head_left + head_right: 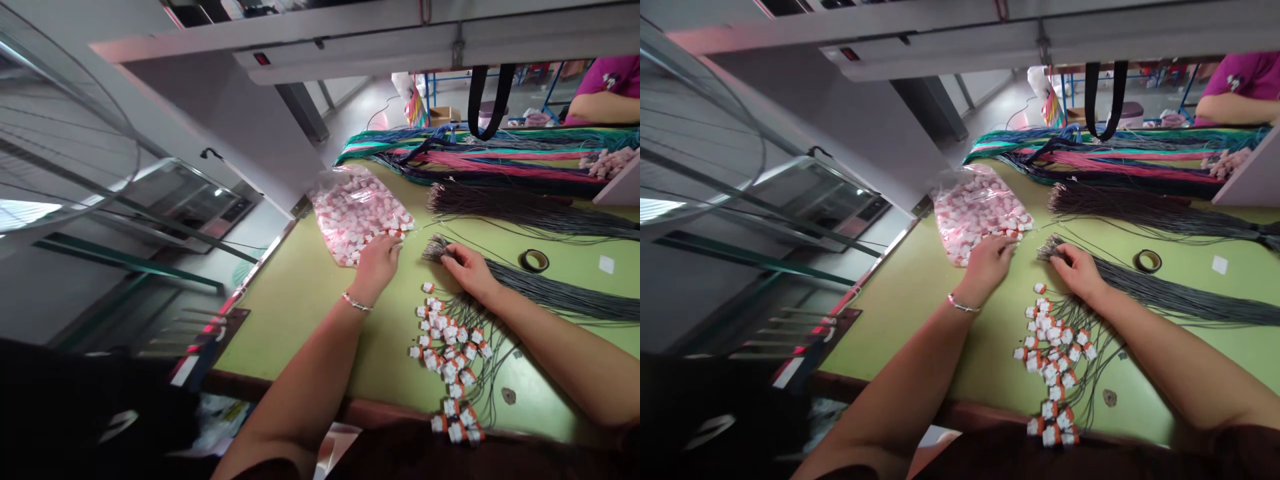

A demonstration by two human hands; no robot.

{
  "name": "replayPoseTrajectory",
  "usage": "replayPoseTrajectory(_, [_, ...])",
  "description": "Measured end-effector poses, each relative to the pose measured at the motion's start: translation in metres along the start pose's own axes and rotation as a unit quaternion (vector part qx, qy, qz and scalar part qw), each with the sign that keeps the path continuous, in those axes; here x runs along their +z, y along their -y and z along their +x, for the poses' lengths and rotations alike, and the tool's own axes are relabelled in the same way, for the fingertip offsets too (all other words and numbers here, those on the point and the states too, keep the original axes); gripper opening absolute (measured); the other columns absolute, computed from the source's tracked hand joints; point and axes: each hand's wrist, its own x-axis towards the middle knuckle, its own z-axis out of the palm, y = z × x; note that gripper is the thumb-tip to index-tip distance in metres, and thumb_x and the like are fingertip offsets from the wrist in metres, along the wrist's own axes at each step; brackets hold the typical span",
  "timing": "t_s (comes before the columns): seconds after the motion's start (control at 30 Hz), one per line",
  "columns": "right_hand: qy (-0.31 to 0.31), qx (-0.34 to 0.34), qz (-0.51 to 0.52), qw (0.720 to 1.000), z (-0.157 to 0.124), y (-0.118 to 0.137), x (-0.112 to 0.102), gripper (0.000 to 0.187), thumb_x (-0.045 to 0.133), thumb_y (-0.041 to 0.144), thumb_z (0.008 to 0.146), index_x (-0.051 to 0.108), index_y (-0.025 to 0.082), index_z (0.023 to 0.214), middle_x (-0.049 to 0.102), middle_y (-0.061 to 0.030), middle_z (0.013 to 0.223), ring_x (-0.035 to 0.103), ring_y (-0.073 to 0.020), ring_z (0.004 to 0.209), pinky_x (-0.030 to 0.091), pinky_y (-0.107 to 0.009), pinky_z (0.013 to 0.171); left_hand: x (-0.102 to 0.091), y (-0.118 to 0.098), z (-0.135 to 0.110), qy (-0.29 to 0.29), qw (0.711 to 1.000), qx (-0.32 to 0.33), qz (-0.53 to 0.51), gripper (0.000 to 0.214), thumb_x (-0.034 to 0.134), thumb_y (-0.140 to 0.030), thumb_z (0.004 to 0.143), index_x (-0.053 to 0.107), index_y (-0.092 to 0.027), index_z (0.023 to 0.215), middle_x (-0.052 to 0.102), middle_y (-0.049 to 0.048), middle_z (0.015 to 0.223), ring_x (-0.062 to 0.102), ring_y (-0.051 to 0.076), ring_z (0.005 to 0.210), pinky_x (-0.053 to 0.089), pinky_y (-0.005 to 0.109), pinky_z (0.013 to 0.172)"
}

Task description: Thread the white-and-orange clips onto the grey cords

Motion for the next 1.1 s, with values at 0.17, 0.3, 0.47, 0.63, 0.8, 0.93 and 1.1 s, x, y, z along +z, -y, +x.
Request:
replayPoseTrajectory(0.17, [0.024,0.032,0.047,0.998,0.002,0.005,-0.002,0.021,0.057,0.038,0.072,0.054,0.017,0.070,0.046,0.0034,0.061,0.037,-0.0097,0.057,0.032,-0.023,0.055,-0.008,-0.013,-0.013,0.060,0.907,-0.161,-0.384,0.022,0.064,-0.024,0.072,0.066,-0.016,0.092,0.069,0.0053,0.081,0.056,0.011,0.058,0.044,0.025,0.055])
replayPoseTrajectory(0.3, [0.015,0.045,0.034,0.998,0.000,0.008,0.001,0.018,0.056,0.033,0.068,0.051,0.017,0.063,0.044,0.0042,0.056,0.036,-0.0091,0.055,0.030,-0.023,0.054,-0.001,-0.031,-0.022,0.162,0.821,-0.215,-0.504,0.015,0.067,-0.018,0.067,0.068,-0.011,0.080,0.066,0.0039,0.065,0.055,0.008,0.053,0.041,0.020,0.052])
replayPoseTrajectory(0.47, [0.007,0.042,0.032,0.999,0.000,0.011,0.003,0.015,0.051,0.031,0.065,0.050,0.018,0.061,0.044,0.0033,0.057,0.038,-0.0100,0.057,0.031,-0.024,0.056,0.009,-0.038,-0.029,0.191,0.750,-0.259,-0.578,0.015,0.071,-0.015,0.066,0.069,-0.012,0.081,0.066,0.0025,0.070,0.059,0.008,0.059,0.048,0.022,0.062])
replayPoseTrajectory(0.63, [0.000,0.053,0.035,0.998,-0.001,0.012,0.004,0.012,0.050,0.030,0.061,0.049,0.017,0.060,0.042,0.0046,0.055,0.034,-0.0087,0.054,0.028,-0.023,0.052,0.011,-0.037,-0.030,0.212,0.720,-0.267,-0.604,0.016,0.071,-0.013,0.068,0.069,-0.010,0.083,0.068,0.0050,0.075,0.061,0.009,0.061,0.051,0.022,0.065])
replayPoseTrajectory(0.8, [-0.027,0.049,0.037,0.998,-0.003,0.012,0.005,0.010,0.049,0.028,0.061,0.048,0.018,0.060,0.039,0.0055,0.053,0.032,-0.0084,0.052,0.027,-0.023,0.051,0.011,-0.036,-0.030,0.209,0.697,-0.277,-0.628,0.014,0.069,-0.011,0.071,0.068,-0.009,0.085,0.069,0.0059,0.078,0.063,0.009,0.065,0.051,0.021,0.070])
replayPoseTrajectory(0.93, [-0.037,0.044,0.024,0.998,-0.004,0.010,0.006,0.010,0.050,0.028,0.062,0.046,0.019,0.060,0.038,0.0057,0.053,0.031,-0.0083,0.051,0.027,-0.023,0.050,0.011,-0.035,-0.030,0.189,0.677,-0.287,-0.651,0.012,0.066,-0.009,0.074,0.069,-0.008,0.085,0.069,0.0066,0.079,0.064,0.010,0.068,0.051,0.020,0.072])
replayPoseTrajectory(1.1, [-0.034,0.028,-0.044,0.998,-0.004,0.005,0.007,0.009,0.049,0.027,0.064,0.047,0.019,0.061,0.043,0.0051,0.053,0.034,-0.0086,0.050,0.029,-0.023,0.050,0.010,-0.035,-0.029,0.190,0.663,-0.288,-0.665,0.012,0.064,-0.007,0.074,0.070,-0.008,0.084,0.070,0.0072,0.079,0.064,0.010,0.070,0.052,0.019,0.072])
